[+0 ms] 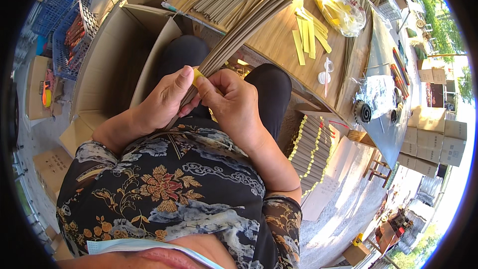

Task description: The person gathers thin wooden sticks into a bundle, wraps a yellow paper band around them, and secures it with a small white adhesive strip. The person repeats this process to create multiple bundles.

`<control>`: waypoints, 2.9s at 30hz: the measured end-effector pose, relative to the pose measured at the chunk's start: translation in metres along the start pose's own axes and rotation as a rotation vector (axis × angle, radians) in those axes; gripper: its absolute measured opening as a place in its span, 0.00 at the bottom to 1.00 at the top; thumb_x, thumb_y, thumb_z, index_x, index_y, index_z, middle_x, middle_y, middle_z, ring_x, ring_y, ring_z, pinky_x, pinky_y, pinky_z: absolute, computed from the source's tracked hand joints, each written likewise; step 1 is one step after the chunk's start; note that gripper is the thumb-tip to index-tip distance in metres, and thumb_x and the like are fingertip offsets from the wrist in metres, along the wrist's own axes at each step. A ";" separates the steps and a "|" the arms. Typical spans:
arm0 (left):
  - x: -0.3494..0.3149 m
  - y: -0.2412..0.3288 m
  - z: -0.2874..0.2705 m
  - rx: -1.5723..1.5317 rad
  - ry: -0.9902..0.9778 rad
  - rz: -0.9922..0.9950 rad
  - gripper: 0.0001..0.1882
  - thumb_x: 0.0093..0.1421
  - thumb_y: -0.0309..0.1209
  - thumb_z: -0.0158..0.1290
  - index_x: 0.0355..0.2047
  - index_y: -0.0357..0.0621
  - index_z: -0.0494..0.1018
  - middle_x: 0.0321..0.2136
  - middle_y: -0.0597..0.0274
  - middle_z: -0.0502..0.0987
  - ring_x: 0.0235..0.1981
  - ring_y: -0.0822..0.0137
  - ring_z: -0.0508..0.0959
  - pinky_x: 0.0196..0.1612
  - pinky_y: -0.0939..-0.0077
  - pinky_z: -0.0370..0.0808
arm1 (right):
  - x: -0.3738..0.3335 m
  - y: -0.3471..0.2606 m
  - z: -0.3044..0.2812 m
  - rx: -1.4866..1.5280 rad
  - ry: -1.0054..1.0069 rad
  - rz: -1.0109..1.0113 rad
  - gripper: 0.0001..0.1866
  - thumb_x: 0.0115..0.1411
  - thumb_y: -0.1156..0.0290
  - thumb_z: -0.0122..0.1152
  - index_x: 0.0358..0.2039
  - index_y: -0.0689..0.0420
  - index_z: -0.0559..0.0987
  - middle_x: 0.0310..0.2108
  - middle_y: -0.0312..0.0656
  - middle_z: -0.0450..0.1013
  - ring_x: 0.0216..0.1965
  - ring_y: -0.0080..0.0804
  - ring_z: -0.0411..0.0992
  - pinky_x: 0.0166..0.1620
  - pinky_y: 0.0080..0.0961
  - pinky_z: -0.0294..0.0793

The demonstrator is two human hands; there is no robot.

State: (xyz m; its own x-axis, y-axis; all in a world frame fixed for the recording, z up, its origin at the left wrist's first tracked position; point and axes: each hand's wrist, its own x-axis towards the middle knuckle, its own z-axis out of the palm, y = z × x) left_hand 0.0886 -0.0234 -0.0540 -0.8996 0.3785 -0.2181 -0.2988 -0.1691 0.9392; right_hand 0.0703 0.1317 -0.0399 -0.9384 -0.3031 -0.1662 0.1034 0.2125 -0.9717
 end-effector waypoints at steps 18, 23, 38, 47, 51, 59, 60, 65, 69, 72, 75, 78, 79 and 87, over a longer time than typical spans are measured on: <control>0.001 0.000 0.003 -0.120 0.000 -0.055 0.19 0.65 0.41 0.31 0.36 0.40 0.65 0.15 0.68 0.64 0.12 0.82 0.60 0.15 0.91 0.58 | 0.004 0.006 -0.014 0.141 -0.105 0.003 0.13 0.53 0.66 0.62 0.23 0.62 0.72 0.18 0.32 0.68 0.22 0.14 0.64 0.24 0.12 0.64; 0.002 0.004 0.007 0.040 0.092 0.111 0.19 0.65 0.39 0.33 0.44 0.36 0.65 0.17 0.67 0.66 0.15 0.81 0.63 0.18 0.89 0.61 | 0.011 0.018 -0.011 -0.005 0.113 -0.286 0.10 0.49 0.69 0.64 0.24 0.61 0.73 0.20 0.35 0.69 0.25 0.20 0.66 0.28 0.17 0.66; 0.007 0.010 0.016 0.559 0.186 0.516 0.22 0.65 0.35 0.35 0.56 0.37 0.56 0.20 0.70 0.65 0.22 0.81 0.63 0.26 0.88 0.63 | -0.004 -0.007 -0.010 -0.035 0.078 -0.418 0.06 0.54 0.73 0.57 0.27 0.63 0.75 0.24 0.39 0.70 0.25 0.29 0.65 0.32 0.22 0.65; -0.002 0.016 0.013 0.227 -0.087 0.254 0.21 0.64 0.35 0.37 0.56 0.38 0.56 0.17 0.66 0.66 0.20 0.80 0.66 0.25 0.86 0.66 | -0.007 0.010 -0.010 0.518 -0.268 -0.396 0.10 0.58 0.73 0.52 0.36 0.67 0.70 0.34 0.45 0.67 0.31 0.33 0.72 0.33 0.23 0.74; -0.001 0.015 0.011 0.064 -0.226 0.179 0.23 0.64 0.37 0.36 0.58 0.41 0.54 0.17 0.71 0.63 0.19 0.82 0.62 0.22 0.89 0.64 | -0.005 0.014 -0.014 0.553 -0.369 -0.443 0.12 0.57 0.73 0.51 0.38 0.68 0.69 0.36 0.48 0.67 0.31 0.38 0.73 0.34 0.28 0.77; 0.000 0.014 0.012 -0.148 -0.359 0.113 0.39 0.62 0.45 0.39 0.61 0.43 0.28 0.23 0.67 0.66 0.17 0.82 0.63 0.19 0.90 0.62 | -0.009 0.015 -0.015 0.587 -0.401 -0.464 0.16 0.55 0.72 0.54 0.41 0.68 0.67 0.38 0.49 0.68 0.33 0.43 0.74 0.35 0.33 0.78; 0.000 0.016 0.010 -0.159 -0.368 0.062 0.41 0.61 0.46 0.40 0.60 0.42 0.27 0.23 0.66 0.67 0.17 0.81 0.63 0.18 0.90 0.62 | -0.009 0.015 -0.016 0.537 -0.388 -0.503 0.15 0.55 0.72 0.55 0.41 0.68 0.68 0.38 0.49 0.68 0.32 0.42 0.74 0.35 0.33 0.78; 0.006 0.014 0.005 -0.213 -0.429 -0.048 0.46 0.58 0.49 0.45 0.60 0.38 0.28 0.22 0.65 0.67 0.17 0.81 0.65 0.18 0.91 0.63 | -0.007 0.013 -0.016 0.362 -0.306 -0.635 0.14 0.54 0.71 0.57 0.37 0.67 0.71 0.36 0.46 0.68 0.32 0.38 0.74 0.35 0.28 0.77; 0.004 0.017 0.009 -0.267 -0.407 -0.072 0.40 0.57 0.50 0.46 0.57 0.36 0.43 0.21 0.67 0.68 0.17 0.81 0.66 0.18 0.92 0.63 | 0.004 0.019 -0.023 0.113 -0.175 -0.839 0.14 0.50 0.67 0.62 0.32 0.64 0.75 0.34 0.41 0.69 0.36 0.30 0.68 0.39 0.25 0.71; 0.004 0.015 0.007 -0.223 -0.434 -0.112 0.24 0.58 0.50 0.44 0.40 0.39 0.62 0.17 0.70 0.66 0.15 0.83 0.64 0.17 0.93 0.60 | 0.007 0.021 -0.028 -0.018 -0.130 -0.901 0.15 0.48 0.66 0.64 0.31 0.63 0.76 0.36 0.40 0.69 0.39 0.27 0.64 0.42 0.25 0.67; 0.003 0.014 0.007 -0.176 -0.419 -0.086 0.21 0.60 0.49 0.42 0.26 0.41 0.69 0.16 0.71 0.66 0.13 0.83 0.63 0.16 0.93 0.59 | 0.004 0.020 -0.021 0.203 -0.143 -0.804 0.16 0.47 0.67 0.65 0.33 0.63 0.76 0.37 0.39 0.67 0.39 0.26 0.63 0.42 0.25 0.66; 0.004 0.014 0.007 -0.148 -0.388 -0.034 0.21 0.61 0.47 0.41 0.26 0.42 0.69 0.16 0.71 0.66 0.12 0.84 0.62 0.16 0.93 0.58 | 0.002 0.018 -0.021 0.335 -0.173 -0.674 0.16 0.47 0.70 0.64 0.36 0.64 0.75 0.37 0.38 0.65 0.37 0.26 0.65 0.41 0.23 0.66; 0.005 0.014 0.007 -0.140 -0.379 -0.019 0.21 0.61 0.47 0.40 0.26 0.42 0.69 0.16 0.71 0.65 0.12 0.84 0.62 0.16 0.92 0.58 | 0.002 0.018 -0.023 0.342 -0.185 -0.634 0.17 0.48 0.71 0.64 0.37 0.64 0.75 0.37 0.38 0.64 0.36 0.26 0.66 0.41 0.22 0.66; 0.014 0.019 -0.001 0.235 -0.216 0.081 0.17 0.63 0.41 0.41 0.31 0.38 0.70 0.17 0.68 0.68 0.16 0.79 0.65 0.20 0.85 0.62 | -0.002 -0.010 -0.031 0.366 -0.117 -0.054 0.09 0.53 0.71 0.58 0.32 0.64 0.73 0.23 0.34 0.70 0.24 0.16 0.67 0.27 0.12 0.65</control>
State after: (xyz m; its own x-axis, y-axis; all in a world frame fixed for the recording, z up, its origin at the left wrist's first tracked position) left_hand 0.0703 -0.0222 -0.0395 -0.8213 0.5612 -0.1024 -0.1246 -0.0013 0.9922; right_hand 0.0611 0.1595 -0.0247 -0.9037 -0.4135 -0.1109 0.1858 -0.1455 -0.9717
